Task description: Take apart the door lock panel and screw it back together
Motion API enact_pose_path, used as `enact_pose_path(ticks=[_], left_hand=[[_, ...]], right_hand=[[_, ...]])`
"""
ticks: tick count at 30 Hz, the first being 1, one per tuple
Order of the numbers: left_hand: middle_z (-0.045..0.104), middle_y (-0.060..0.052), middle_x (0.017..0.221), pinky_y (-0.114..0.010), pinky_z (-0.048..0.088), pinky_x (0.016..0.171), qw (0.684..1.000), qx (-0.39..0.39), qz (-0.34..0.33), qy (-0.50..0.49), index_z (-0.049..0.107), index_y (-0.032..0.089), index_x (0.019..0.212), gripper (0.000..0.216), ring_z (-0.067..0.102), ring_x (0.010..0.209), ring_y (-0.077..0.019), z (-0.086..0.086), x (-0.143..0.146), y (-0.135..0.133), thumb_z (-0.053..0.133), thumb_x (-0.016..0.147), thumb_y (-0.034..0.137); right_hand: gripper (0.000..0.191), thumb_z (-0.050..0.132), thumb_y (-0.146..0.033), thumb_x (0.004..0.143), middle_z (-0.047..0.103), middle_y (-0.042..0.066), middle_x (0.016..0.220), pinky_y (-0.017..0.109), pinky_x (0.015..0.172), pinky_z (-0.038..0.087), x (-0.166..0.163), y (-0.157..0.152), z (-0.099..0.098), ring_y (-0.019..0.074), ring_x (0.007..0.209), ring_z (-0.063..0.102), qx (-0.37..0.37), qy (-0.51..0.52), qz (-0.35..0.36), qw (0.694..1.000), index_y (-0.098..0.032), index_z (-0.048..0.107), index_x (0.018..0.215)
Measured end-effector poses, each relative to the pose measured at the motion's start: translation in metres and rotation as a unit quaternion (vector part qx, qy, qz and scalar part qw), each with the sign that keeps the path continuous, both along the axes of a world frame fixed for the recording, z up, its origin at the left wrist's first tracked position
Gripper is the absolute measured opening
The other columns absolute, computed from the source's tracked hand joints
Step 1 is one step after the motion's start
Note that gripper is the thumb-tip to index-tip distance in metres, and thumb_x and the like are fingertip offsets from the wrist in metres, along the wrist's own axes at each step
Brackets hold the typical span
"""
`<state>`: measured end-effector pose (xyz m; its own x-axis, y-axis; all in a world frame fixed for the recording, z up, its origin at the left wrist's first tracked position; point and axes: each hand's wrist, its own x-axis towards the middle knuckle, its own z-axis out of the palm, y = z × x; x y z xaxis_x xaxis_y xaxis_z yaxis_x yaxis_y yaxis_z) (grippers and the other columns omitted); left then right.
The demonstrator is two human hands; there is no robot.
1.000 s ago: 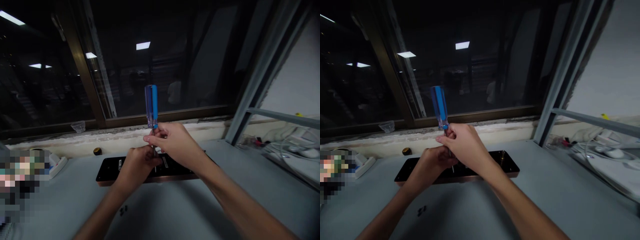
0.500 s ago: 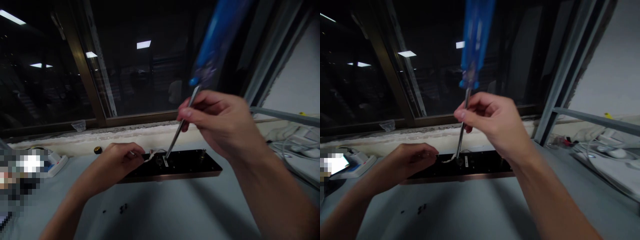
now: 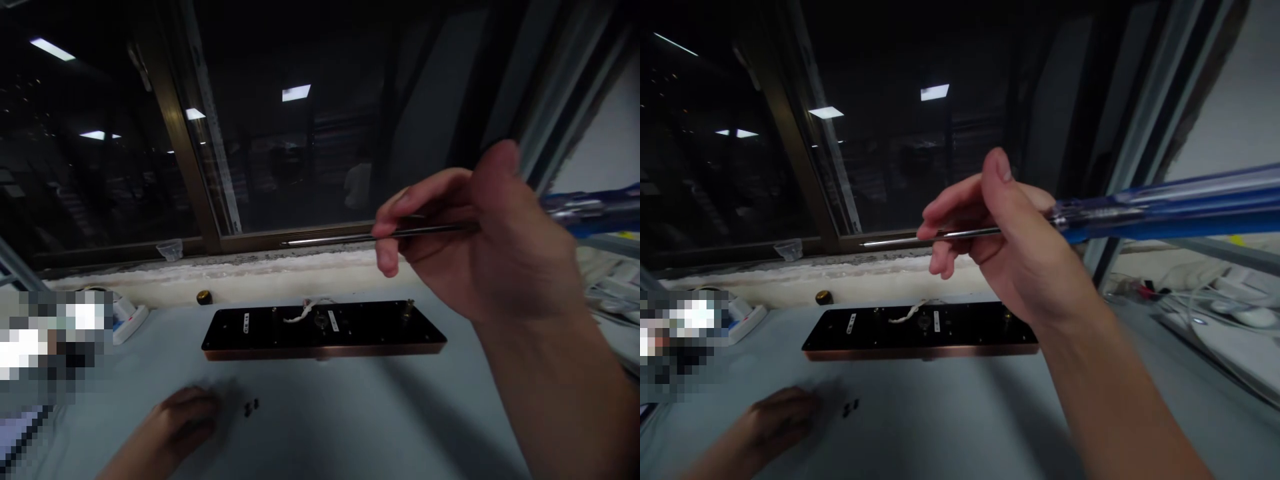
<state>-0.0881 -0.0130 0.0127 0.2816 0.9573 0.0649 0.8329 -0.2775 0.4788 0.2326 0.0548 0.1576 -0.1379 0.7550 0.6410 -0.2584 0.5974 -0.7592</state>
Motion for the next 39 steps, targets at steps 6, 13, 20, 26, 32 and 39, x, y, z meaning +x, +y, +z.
enact_pose_path(ticks=[6, 13, 20, 26, 32, 39], left_hand=[[0.067, 0.0, 0.089, -0.025, 0.049, 0.075, 0.999, 0.03, 0.006, 0.025, 0.068, 0.032, 0.085, 0.022, 0.062, 0.082, -0.0168, -0.012, -0.001, 0.001, 0.046, 0.083, 0.029], [0.064, 0.0, 0.076, -0.024, 0.048, 0.066, 0.993, 0.1, -0.015, 0.063, 0.064, 0.027, 0.079, 0.027, 0.061, 0.07, -0.0156, -0.03, -0.006, 0.004, 0.038, 0.082, 0.016], [0.059, 0.002, 0.065, -0.02, 0.044, 0.055, 0.985, 0.131, 0.068, -0.091, 0.056, 0.023, 0.072, 0.015, 0.056, 0.058, -0.0124, -0.009, 0.023, -0.007, 0.046, 0.082, 0.028], [0.058, 0.003, 0.064, -0.015, 0.043, 0.056, 0.836, 0.188, 0.075, -0.51, 0.059, 0.021, 0.082, 0.009, 0.052, 0.059, -0.0079, 0.066, 0.089, 0.029, 0.06, 0.075, 0.027], [0.057, 0.003, 0.062, -0.013, 0.044, 0.059, 0.671, 0.219, 0.018, -0.708, 0.063, 0.017, 0.068, 0.003, 0.053, 0.058, -0.0041, 0.132, 0.153, 0.07, 0.065, 0.068, 0.017], [0.056, 0.004, 0.063, -0.011, 0.041, 0.054, 0.662, 0.165, -0.031, -0.73, 0.063, 0.017, 0.066, 0.004, 0.051, 0.055, -0.0017, 0.13, 0.17, 0.079, 0.067, 0.068, 0.016]], right_hand=[[0.033, 0.051, -0.054, 0.076, 0.063, -0.002, 0.06, 0.027, 0.046, 0.046, -0.001, -0.004, 0.0, 0.0119, 0.052, 0.058, 0.005, -0.008, 0.05, 0.999, -0.026, 0.065, 0.064], [0.015, 0.058, -0.038, 0.076, 0.053, -0.003, 0.051, 0.025, 0.041, 0.041, 0.008, -0.003, -0.002, 0.0096, 0.045, 0.051, 0.001, -0.064, 0.036, 0.997, -0.026, 0.063, 0.069], [0.018, 0.053, -0.034, 0.081, 0.047, -0.005, 0.042, 0.021, 0.037, 0.031, 0.018, -0.001, 0.0, 0.0061, 0.037, 0.043, -0.043, -0.132, 0.068, 0.988, -0.021, 0.062, 0.073], [0.018, 0.049, -0.031, 0.083, 0.046, -0.006, 0.044, 0.019, 0.037, 0.031, 0.013, 0.0, -0.003, 0.0048, 0.037, 0.043, -0.032, -0.045, 0.148, 0.987, -0.02, 0.062, 0.078], [0.016, 0.047, -0.03, 0.084, 0.039, -0.007, 0.044, 0.02, 0.037, 0.031, 0.012, -0.006, 0.002, 0.0045, 0.036, 0.039, 0.017, 0.057, 0.123, 0.991, -0.024, 0.06, 0.076], [0.009, 0.046, -0.031, 0.083, 0.029, -0.008, 0.047, 0.023, 0.038, 0.031, 0.013, 0.0, 0.004, 0.0061, 0.036, 0.034, 0.024, 0.071, -0.003, 0.997, -0.029, 0.052, 0.088]])
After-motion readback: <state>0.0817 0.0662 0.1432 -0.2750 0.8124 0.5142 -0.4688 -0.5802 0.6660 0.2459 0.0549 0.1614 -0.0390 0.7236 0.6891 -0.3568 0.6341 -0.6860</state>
